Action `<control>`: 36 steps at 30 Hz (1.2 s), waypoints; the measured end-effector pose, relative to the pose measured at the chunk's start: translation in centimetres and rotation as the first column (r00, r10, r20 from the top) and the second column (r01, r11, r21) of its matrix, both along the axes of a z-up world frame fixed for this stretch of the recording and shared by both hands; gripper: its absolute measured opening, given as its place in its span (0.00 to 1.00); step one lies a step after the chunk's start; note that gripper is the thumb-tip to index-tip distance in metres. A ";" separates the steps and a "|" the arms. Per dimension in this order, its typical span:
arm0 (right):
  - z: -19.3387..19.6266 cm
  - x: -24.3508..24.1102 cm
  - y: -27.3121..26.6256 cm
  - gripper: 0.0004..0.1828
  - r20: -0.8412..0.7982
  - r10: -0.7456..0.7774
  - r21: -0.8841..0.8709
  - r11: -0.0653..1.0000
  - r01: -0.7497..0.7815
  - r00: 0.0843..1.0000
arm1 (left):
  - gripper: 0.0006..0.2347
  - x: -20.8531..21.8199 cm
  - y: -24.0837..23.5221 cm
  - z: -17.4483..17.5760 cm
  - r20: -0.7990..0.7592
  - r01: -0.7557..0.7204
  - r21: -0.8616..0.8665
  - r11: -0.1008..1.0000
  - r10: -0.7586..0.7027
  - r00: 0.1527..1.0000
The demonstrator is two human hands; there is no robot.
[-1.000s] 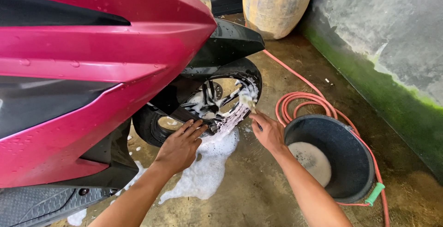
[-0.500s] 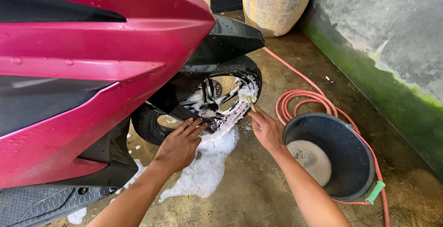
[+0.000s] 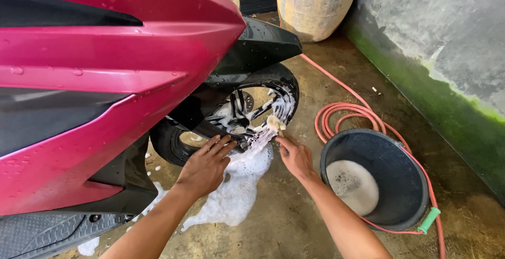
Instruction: The person scrubs the front wheel and tire of a red motorcycle using a brush and soapy water. They repeatedly dip the brush into a bucket to reload soap and scrub the spokes, rim, and tire surface thoroughly.
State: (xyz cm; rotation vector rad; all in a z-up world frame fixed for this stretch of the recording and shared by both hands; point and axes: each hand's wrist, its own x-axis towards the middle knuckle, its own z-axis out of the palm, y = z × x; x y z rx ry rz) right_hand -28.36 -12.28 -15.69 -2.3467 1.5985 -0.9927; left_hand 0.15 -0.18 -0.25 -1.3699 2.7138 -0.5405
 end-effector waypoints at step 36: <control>4.3 -1.4 -1.2 0.14 0.515 -0.144 0.560 0.803 -0.205 0.845 | 0.31 -10.0 -10.8 -8.4 -0.519 -0.152 0.752 0.641 0.719 0.462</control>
